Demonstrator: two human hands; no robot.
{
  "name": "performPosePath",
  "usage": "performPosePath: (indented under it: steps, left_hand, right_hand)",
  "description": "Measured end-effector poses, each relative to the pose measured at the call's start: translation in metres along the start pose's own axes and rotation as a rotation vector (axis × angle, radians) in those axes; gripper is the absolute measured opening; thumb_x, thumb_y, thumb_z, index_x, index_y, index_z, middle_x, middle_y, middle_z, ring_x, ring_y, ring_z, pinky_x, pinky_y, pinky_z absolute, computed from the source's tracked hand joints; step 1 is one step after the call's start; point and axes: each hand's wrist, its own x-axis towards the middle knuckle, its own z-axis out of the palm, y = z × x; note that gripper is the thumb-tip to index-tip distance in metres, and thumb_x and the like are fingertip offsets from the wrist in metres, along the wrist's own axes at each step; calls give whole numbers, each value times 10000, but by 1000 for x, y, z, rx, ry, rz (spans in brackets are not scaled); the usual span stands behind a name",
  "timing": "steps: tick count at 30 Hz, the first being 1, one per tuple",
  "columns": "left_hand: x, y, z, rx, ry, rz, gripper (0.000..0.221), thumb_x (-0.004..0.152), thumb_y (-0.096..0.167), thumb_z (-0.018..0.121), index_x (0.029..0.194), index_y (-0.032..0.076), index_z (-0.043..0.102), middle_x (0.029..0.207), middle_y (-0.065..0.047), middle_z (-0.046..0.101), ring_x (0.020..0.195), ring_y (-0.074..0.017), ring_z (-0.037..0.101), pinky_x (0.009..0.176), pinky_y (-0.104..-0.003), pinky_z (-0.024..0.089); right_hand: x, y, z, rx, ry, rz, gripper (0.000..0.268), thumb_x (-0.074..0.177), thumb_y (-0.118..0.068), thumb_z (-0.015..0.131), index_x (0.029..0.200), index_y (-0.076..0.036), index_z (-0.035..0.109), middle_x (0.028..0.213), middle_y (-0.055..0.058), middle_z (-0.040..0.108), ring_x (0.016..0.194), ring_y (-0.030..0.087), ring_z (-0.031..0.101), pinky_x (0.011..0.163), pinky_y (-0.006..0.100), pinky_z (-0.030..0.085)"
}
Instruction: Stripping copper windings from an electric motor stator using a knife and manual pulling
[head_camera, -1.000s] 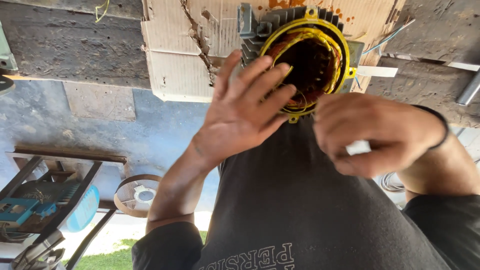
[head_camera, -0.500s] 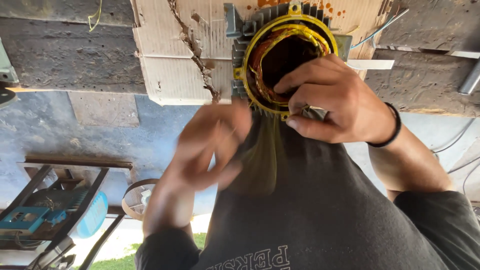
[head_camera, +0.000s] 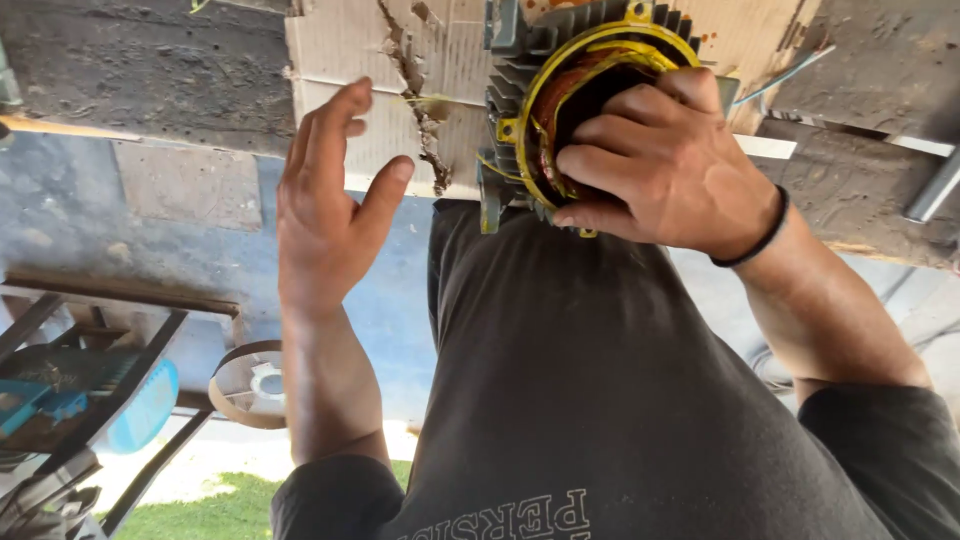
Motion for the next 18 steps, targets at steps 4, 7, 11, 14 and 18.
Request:
performPosePath:
  steps: [4, 7, 11, 14, 18]
  left_hand:
    - [8, 17, -4, -141, 29, 127, 428, 1120, 287, 596, 1410, -20, 534, 1375, -184, 635, 1243, -362, 630, 1056, -479, 535]
    - [14, 19, -6, -21, -34, 204, 382, 1105, 241, 655, 1400, 11, 579, 1367, -152, 662, 1263, -347, 634, 1034, -485, 522]
    - [21, 25, -3, 44, -88, 245, 374, 1109, 277, 634, 1396, 42, 588, 1351, -120, 670, 1228, -314, 648, 989, -473, 512]
    - [26, 25, -2, 45, -111, 265, 348, 1097, 260, 651, 1370, 49, 607, 1301, -108, 684, 1151, -307, 656, 953, -452, 513]
    - [27, 24, 0, 76, -147, 263, 366, 1084, 266, 681, 1376, 58, 607, 1320, -106, 675, 1161, -309, 651, 958, -456, 505]
  right_hand:
    - [5, 1, -1, 126, 18, -67, 431, 1062, -619, 584, 923, -215, 637, 924, -66, 698, 898, 208, 618, 937, 413, 292]
    - [9, 0, -1, 194, 21, -78, 435, 1053, -555, 637, 811, -196, 591, 835, -38, 653, 793, 222, 582, 959, 412, 303]
    - [9, -3, -3, 224, 60, 10, 214, 977, -292, 780, 998, -95, 699, 955, 55, 738, 818, 241, 680, 993, 410, 370]
    - [12, -6, -5, 243, 64, 50, 66, 954, -133, 746, 965, -75, 717, 911, 53, 740, 771, 242, 668, 995, 397, 382]
    - [14, -9, -9, 234, 30, 89, 48, 937, -92, 757, 959, -88, 714, 910, 33, 741, 778, 231, 674, 982, 387, 403]
